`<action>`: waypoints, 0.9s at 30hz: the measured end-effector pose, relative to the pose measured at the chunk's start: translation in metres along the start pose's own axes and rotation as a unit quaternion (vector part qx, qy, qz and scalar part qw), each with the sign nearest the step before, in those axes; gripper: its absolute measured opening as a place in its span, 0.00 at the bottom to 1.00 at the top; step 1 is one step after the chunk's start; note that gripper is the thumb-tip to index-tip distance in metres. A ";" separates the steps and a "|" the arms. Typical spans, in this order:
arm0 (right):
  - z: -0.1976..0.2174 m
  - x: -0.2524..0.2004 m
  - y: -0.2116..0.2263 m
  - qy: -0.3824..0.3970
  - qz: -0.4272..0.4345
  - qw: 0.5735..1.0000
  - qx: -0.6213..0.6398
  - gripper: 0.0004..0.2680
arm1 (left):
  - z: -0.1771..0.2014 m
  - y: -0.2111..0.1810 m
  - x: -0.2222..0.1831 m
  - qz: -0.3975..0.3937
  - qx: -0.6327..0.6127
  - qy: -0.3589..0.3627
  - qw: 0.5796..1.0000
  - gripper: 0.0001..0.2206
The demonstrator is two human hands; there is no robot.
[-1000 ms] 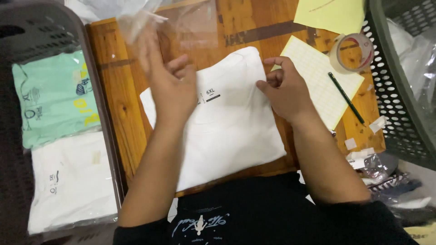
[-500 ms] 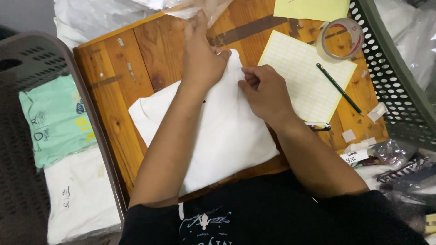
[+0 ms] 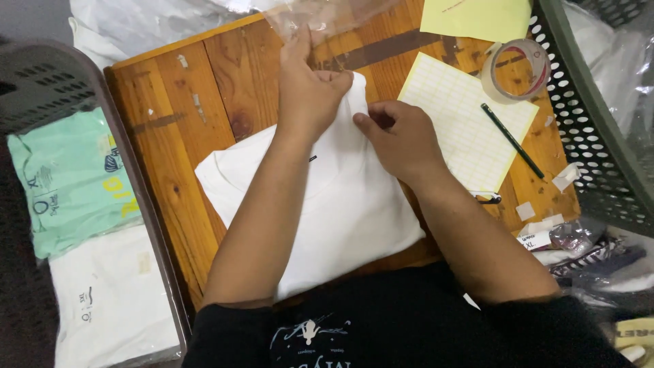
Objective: Folding a white t-shirt and placing it into a clear plastic bag for packaging.
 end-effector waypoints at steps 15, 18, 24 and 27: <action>-0.020 0.036 -0.009 0.112 -0.091 0.960 0.242 0.06 | 0.005 -0.005 -0.006 0.030 0.010 0.006 0.999 0.37; -0.024 0.039 -0.011 0.155 -0.114 0.957 0.219 0.04 | -0.003 0.004 -0.001 0.025 0.031 0.065 0.997 0.35; -0.013 0.038 -0.001 0.137 -0.089 0.986 0.025 0.04 | -0.004 0.005 0.000 0.025 0.079 0.076 0.994 0.32; -0.010 0.033 0.007 0.147 -0.102 0.984 -0.004 0.05 | -0.010 0.010 0.004 -0.006 0.085 0.112 0.990 0.31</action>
Point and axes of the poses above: each hand's wrist, its own x-axis towards the middle knuckle, its own z-axis out of the back of the hand, y = z × x, the point moved 8 cm from there along x, towards the middle knuckle, and after that the axes turned 3 degrees about -x, right-handed, at the moved point
